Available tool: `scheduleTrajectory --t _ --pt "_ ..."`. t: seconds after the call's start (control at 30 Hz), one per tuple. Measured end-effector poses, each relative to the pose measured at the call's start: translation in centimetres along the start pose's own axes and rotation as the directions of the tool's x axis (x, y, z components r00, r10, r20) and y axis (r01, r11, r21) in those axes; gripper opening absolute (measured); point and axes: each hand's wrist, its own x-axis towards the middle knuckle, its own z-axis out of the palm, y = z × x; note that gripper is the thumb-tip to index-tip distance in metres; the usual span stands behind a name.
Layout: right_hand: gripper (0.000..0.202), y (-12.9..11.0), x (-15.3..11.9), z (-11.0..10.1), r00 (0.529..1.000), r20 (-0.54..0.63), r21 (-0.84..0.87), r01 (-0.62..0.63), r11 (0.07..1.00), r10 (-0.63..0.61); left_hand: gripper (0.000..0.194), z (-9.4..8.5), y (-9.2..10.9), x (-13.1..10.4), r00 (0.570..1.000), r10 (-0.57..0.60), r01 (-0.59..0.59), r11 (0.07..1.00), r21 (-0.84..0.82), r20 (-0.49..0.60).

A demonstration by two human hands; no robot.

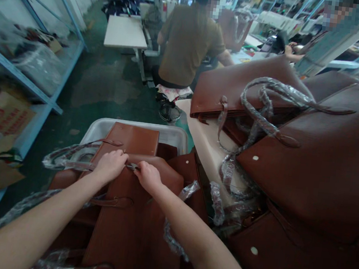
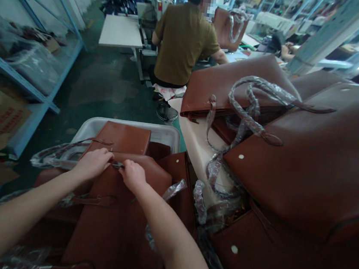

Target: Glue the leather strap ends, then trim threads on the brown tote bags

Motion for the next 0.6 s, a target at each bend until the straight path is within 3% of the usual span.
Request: scheduleTrajectory --t 0.23,0.4,0.5,0.6 --pt "0.013 -0.4 0.5 -0.3 0.999 0.035 0.017 0.03 0.999 -0.03 0.016 0.9 -0.6 -0.2 0.999 -0.022 0.019 0.995 -0.094 -0.032" --pt "0.007 -0.3 0.6 -0.1 0.999 0.034 0.083 0.018 0.996 -0.021 0.017 2.0 0.2 0.2 0.992 -0.088 0.07 0.98 -0.186 -0.094" --pt "0.006 -0.3 0.0 -0.3 0.999 0.025 0.151 -0.035 0.988 0.031 0.019 2.3 -0.4 -0.4 0.975 -0.183 0.148 0.957 -0.248 -0.125" --pt "0.009 -0.8 -2.7 -1.3 0.994 0.004 0.234 -0.106 0.966 0.108 0.022 1.3 -1.8 -2.6 0.93 -0.332 0.271 0.909 -0.315 -0.158"
